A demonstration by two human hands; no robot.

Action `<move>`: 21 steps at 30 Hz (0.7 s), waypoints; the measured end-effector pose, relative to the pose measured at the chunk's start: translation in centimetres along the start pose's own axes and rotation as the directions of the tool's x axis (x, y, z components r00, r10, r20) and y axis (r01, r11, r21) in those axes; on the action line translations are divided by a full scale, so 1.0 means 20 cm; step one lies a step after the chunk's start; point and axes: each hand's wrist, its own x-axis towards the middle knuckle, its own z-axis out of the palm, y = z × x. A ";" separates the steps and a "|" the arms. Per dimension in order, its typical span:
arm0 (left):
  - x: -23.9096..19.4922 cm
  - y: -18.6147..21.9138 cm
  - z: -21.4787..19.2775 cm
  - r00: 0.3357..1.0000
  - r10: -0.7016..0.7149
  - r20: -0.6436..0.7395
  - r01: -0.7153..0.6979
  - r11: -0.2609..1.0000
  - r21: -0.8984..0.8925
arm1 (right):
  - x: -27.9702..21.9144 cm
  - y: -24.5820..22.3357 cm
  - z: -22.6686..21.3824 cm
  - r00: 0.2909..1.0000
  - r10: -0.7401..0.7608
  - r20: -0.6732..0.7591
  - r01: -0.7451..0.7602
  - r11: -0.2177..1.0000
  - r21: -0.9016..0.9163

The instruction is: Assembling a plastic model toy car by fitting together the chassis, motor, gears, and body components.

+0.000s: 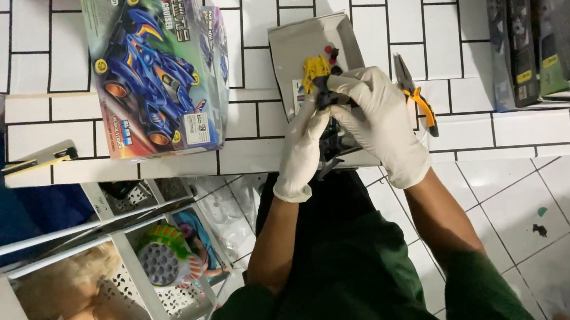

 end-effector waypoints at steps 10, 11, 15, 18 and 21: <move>-0.02 0.26 -0.05 0.996 -0.051 0.070 0.053 0.998 -0.034 | 0.00 0.06 0.10 0.976 -0.203 0.084 0.215 0.959 -0.182; -0.02 0.26 -0.04 0.990 -0.131 0.049 0.134 0.990 -0.051 | -0.01 0.06 0.10 0.970 -0.222 0.097 0.239 0.945 -0.225; 0.00 0.22 -0.01 0.966 -0.256 -0.023 0.253 0.964 -0.083 | -0.05 0.14 0.19 0.969 -0.234 0.085 0.248 0.928 -0.279; 0.01 0.21 -0.02 0.977 -0.209 -0.042 0.206 0.977 -0.050 | -0.05 0.13 0.21 0.975 -0.202 0.089 0.216 0.957 -0.191; 0.00 0.24 -0.02 0.990 -0.133 -0.039 0.132 0.991 -0.019 | -0.03 0.11 0.22 0.977 -0.199 0.076 0.210 0.959 -0.190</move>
